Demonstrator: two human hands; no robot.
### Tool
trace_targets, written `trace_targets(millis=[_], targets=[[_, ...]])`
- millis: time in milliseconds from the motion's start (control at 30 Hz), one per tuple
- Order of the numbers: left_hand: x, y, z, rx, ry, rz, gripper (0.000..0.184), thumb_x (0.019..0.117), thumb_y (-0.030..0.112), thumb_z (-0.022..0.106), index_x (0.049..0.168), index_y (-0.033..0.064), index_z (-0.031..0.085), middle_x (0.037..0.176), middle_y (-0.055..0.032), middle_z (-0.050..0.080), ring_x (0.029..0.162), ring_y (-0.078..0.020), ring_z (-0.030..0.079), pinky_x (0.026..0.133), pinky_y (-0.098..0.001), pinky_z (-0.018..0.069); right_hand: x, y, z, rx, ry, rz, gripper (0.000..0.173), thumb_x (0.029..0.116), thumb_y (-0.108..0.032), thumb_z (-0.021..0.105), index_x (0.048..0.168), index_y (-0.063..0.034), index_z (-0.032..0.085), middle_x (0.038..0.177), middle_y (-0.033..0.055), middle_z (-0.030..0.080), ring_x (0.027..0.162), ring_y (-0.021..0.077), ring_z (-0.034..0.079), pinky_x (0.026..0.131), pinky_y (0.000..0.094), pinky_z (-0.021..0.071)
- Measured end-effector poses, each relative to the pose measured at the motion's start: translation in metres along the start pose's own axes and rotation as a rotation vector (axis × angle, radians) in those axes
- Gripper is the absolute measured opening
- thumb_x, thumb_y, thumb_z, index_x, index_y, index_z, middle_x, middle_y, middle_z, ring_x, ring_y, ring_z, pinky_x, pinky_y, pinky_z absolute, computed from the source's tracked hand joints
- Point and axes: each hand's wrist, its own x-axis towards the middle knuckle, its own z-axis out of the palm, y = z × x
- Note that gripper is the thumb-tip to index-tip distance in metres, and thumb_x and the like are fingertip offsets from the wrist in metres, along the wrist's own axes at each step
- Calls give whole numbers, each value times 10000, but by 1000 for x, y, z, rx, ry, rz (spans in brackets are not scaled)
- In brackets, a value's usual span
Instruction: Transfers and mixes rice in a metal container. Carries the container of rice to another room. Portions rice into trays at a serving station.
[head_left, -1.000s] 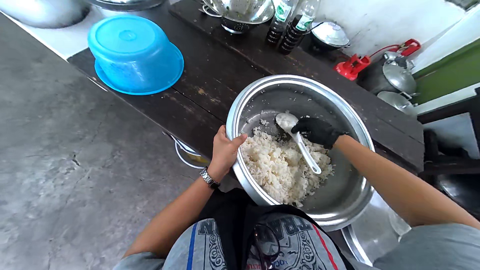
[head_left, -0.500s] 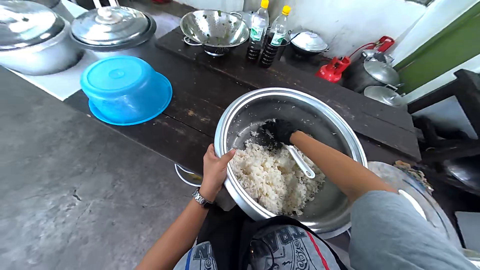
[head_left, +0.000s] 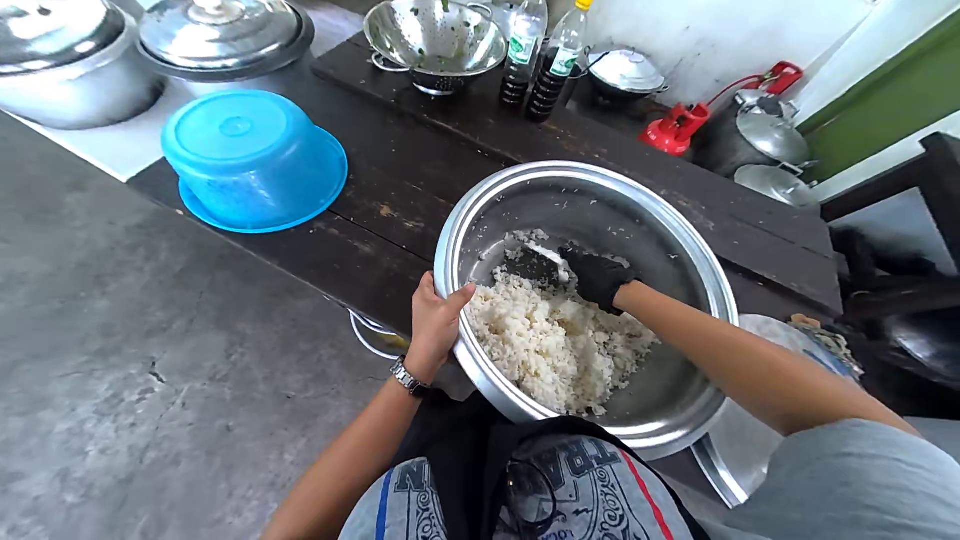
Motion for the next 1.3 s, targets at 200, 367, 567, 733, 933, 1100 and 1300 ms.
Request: trace_targets(millis=[200,367,567,733,933,1100,1300], targets=[[2,0,0,-23,13,-15,319,906,-40,698,1178,-10,534,905,-118,681,749,-151,703,684,-301,614,-12,18,-28,40,228,50,535,957,-44,641,1466,18,489,1405,322,549,1297,513,535,1024,703,429],[3,1,0,-20,3,-2,307,899,-52,695,1157,-15,532,903,-119,676,757,-144,702,691,-294,612,28,-1,-10,109,398,52,498,1008,-104,577,1495,-49,486,1386,322,568,1260,550,546,962,753,433],[1,5,1,14,11,-2,315,907,-49,687,1182,-32,535,915,-116,676,768,-139,703,694,-288,611,-46,-57,-16,-140,4,-456,625,1025,-14,499,1592,-259,405,1313,230,645,1168,492,618,909,680,487],[1,0,0,31,6,-3,330,921,-6,697,1209,-12,536,928,-116,673,765,-153,697,694,-311,610,4,-14,-43,-283,318,-614,603,989,10,542,1478,-342,572,1298,176,676,1198,450,617,986,634,477],[1,3,3,26,23,-2,309,923,-18,687,1188,-6,529,900,-98,667,738,-128,691,673,-286,606,43,-18,-48,-212,705,-393,375,947,38,606,1318,-10,643,1379,276,599,1280,528,545,1009,666,452],[-2,1,1,11,6,-10,303,934,-5,682,1196,20,530,931,-79,667,764,-111,688,687,-281,603,27,32,-25,-134,126,-69,395,1026,-329,599,1207,12,686,1243,295,653,1206,495,599,976,713,444],[-6,1,5,-35,56,-34,307,932,9,694,1202,29,548,926,-78,673,747,-119,691,666,-279,605,42,69,24,208,-78,181,726,1006,-567,572,1442,13,540,1466,298,519,1415,462,442,1153,667,310]])
